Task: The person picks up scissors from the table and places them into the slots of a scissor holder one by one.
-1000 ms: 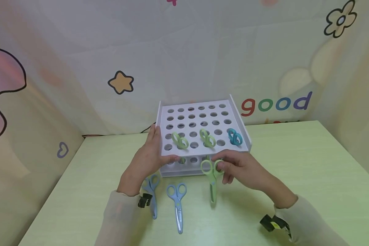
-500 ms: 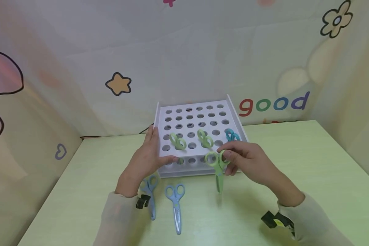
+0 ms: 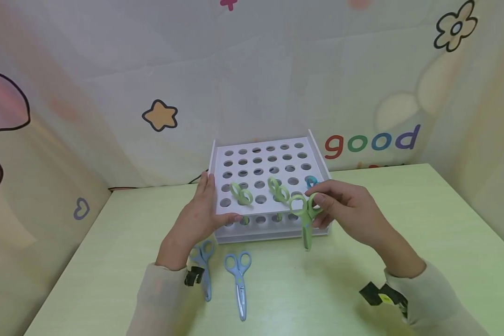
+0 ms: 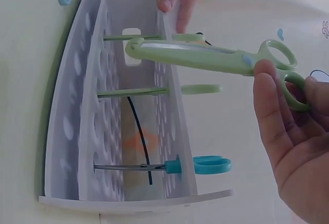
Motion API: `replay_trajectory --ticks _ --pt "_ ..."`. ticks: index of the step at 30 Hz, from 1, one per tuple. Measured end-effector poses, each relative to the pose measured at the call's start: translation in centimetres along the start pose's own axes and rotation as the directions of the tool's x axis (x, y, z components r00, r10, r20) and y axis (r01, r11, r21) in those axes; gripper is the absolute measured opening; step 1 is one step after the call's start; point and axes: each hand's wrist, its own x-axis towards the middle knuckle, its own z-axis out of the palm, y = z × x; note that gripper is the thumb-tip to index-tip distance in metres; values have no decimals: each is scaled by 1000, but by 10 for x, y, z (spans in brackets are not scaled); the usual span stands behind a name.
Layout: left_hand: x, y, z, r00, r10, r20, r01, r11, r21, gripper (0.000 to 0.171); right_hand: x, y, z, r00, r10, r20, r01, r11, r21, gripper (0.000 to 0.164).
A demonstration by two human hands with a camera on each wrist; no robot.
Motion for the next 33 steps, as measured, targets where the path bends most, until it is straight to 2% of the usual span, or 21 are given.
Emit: replay_trajectory --ticks 10,25,33 --pt "1 0 -1 1000 -13 15 12 1000 7 126 1 -1 -7 997 -52 -64 54 998 28 15" --pt "1 0 -1 1000 -15 12 15 1000 10 126 -1 -11 -21 974 -154 -164 182 968 175 18" --pt "2 1 0 1000 -20 13 20 1000 12 125 -2 -14 -27 964 -195 -179 221 965 141 20"
